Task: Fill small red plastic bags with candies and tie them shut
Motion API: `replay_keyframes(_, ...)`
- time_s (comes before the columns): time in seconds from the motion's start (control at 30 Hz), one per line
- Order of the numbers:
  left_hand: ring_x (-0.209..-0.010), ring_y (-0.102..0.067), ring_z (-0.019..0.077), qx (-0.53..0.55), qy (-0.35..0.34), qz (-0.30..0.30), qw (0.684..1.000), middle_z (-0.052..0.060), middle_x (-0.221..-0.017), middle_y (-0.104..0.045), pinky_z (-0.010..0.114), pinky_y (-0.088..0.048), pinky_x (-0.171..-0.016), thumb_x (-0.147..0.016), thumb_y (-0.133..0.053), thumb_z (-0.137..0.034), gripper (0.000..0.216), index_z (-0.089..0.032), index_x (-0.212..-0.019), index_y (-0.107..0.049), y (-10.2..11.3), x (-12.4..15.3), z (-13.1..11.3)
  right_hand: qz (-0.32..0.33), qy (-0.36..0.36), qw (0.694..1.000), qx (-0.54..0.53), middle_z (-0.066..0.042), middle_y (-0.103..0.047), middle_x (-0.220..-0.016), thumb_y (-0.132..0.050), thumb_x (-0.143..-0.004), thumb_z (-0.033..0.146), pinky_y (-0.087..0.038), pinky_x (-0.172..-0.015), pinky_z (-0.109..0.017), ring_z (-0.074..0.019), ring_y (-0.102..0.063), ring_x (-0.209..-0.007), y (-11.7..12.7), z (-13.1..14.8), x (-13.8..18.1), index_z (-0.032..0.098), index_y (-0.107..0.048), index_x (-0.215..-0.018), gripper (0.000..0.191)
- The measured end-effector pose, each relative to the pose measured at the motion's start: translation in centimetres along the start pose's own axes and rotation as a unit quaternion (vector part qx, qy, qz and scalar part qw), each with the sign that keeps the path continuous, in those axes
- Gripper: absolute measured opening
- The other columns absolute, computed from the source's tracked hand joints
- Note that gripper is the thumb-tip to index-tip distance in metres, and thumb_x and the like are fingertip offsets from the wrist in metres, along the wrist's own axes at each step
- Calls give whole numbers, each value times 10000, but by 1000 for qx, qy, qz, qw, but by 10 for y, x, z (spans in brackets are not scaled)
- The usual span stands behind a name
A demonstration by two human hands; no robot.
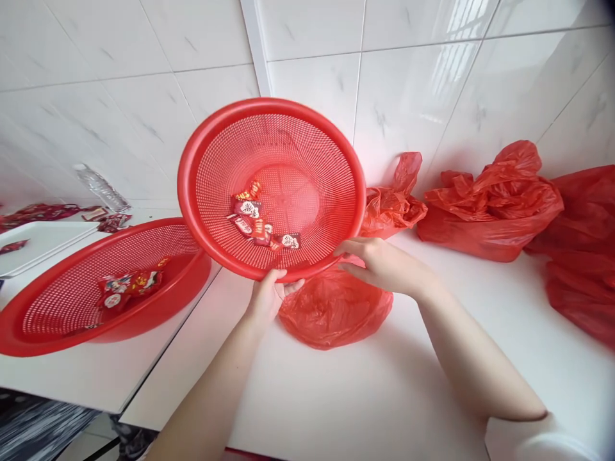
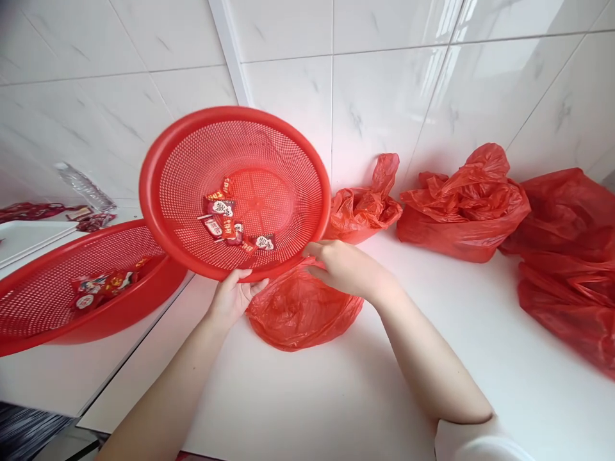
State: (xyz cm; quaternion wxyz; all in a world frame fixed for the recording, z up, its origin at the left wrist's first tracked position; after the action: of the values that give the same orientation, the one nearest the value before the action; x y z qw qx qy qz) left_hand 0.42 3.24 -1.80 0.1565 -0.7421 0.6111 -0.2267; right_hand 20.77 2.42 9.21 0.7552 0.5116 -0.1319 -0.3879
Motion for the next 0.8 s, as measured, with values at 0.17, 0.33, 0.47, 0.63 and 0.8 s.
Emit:
replay_keyframes(0.17,-947,-681,257,-65,-36,13,997,51,-986,-692,363,-624,-678,-655,-692,-149,303,-156,-935,-576,-8,8,6,-55,76,995,19,-108,-636,-1120,-505,-954,261,-505,-799,-331,-212,-647,-940,-8,9,-12,180,-620,-1086,193)
replay_keyframes(0.33,-1007,-674,292,-89,-13,52,995,79,-1126,-682,395,-639,-666,-682,-674,-164,450,-173,-1121,-576,-20,14,18,-28,13,999,34,-126,-620,-1136,-427,-987,218,-497,-829,-342,-219,-644,-981,-26,-8,-20,174,-564,-1191,249)
replay_keyframes(0.47,-1038,-666,304,-106,9,74,992,102,-1152,-678,399,-647,-672,-709,-669,-188,417,-149,-1116,-584,-22,15,27,32,-31,999,8,-138,-606,-1237,-501,-969,310,-480,-869,-353,-248,-627,-1082,-46,-20,-22,218,-460,-1367,411)
replay_keyframes(0.63,-1023,-672,310,-120,5,85,989,115,-1126,-685,415,-651,-680,-717,-661,-184,418,-131,-1126,-591,-20,13,33,62,-5,998,20,-116,-675,-1150,-567,-931,290,-464,-853,-342,-250,-651,-1032,-64,-20,-29,229,-561,-1292,367)
replay_keyframes(0.8,-1023,-670,296,-127,-11,83,988,98,-1151,-670,422,-652,-686,-734,-655,-180,463,-156,-1186,-560,-19,13,32,3,23,999,45,-82,-723,-1044,-535,-948,277,-361,-1017,-461,-234,-667,-986,-49,-19,-32,208,-614,-1197,270)
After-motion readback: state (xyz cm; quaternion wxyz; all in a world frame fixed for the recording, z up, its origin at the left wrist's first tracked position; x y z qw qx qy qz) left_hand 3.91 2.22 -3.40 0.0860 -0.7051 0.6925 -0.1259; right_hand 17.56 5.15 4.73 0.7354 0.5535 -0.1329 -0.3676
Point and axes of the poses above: each hand's wrist, its own x-axis away from the middle knuckle, its own y-axis out of the back of the hand, z = x × y, the point moved 9 cm from there along -x, towards the middle knuckle
